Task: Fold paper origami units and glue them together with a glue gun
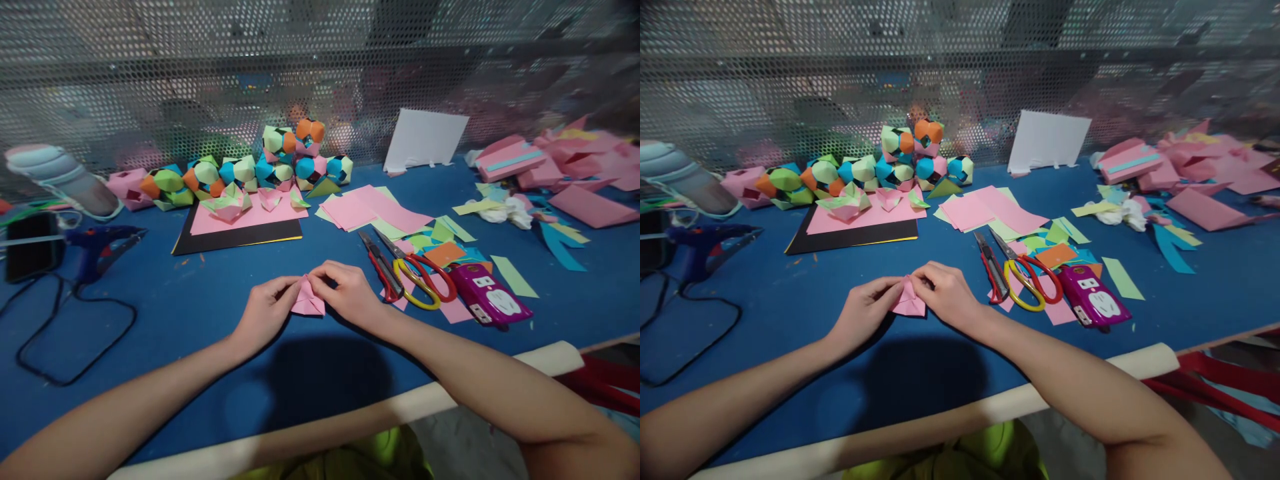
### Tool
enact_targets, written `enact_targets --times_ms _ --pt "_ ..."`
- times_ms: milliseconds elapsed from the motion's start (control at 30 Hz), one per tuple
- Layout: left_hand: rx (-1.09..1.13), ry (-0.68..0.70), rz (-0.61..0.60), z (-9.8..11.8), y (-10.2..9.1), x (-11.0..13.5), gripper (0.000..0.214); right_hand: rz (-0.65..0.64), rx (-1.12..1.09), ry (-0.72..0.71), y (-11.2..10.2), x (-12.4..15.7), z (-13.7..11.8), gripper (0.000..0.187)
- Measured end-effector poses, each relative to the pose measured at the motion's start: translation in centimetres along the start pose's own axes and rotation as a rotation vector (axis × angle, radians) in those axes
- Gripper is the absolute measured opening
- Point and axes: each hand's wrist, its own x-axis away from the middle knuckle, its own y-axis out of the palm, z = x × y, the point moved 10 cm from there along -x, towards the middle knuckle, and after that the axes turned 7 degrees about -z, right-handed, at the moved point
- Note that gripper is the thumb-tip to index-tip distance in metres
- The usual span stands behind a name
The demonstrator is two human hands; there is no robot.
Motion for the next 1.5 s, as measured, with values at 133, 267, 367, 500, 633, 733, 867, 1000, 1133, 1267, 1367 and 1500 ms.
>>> enact_targets --times_ms 133,267,367,500,633,733,867,1000,1133,1267,1367,1500 --pt "-0.07 0.015 0.068 0.1 -0.9 0.1 0.026 -0.04 -0.053 0.019 0.3 0.0 0.0 0.015" --pt "-0.076 0.011 0.127 0.0 -1.6 0.1 0.025 -0.087 -0.098 0.087 0.9 -0.1 0.7 0.008" --pt "-0.058 0.014 0.114 0.1 -1.5 0.1 0.024 -0.085 -0.104 0.133 1.0 -0.1 1.4 0.008" --pt "-0.035 -0.012 0.084 0.2 -1.1 -0.1 0.025 -0.087 -0.075 0.118 1.1 -0.1 1.4 0.01" --pt "-0.007 -0.02 0.068 -0.1 -0.9 -0.2 0.028 -0.07 -0.06 0.047 1.1 -0.1 1.0 0.01" --pt "0.029 -0.019 0.065 -0.5 -0.8 -0.2 0.028 -0.053 -0.049 -0.004 1.0 -0.1 0.7 0.01" --pt "0.046 -0.014 0.067 -0.5 -0.8 -0.2 0.026 -0.046 0.001 -0.089 1.0 0.0 0.0 0.013" --pt "0.029 -0.017 0.071 0.0 -0.9 -0.2 0.023 -0.059 0.042 -0.148 1.2 0.2 -0.6 0.014" --pt "0.004 -0.032 0.078 0.1 -1.0 -0.1 0.023 -0.068 0.047 -0.165 1.5 0.4 -0.8 0.014" --pt "-0.041 0.0 0.092 0.3 -1.1 0.1 0.024 -0.069 0.055 -0.171 1.6 0.5 -1.1 0.014" --pt "-0.052 0.025 0.099 0.3 -1.1 0.2 0.024 -0.062 0.06 -0.162 1.4 0.5 -1.2 0.015" --pt "0.016 0.046 0.074 0.3 -0.6 0.1 0.02 -0.037 0.054 -0.139 1.0 0.4 -1.0 0.013"
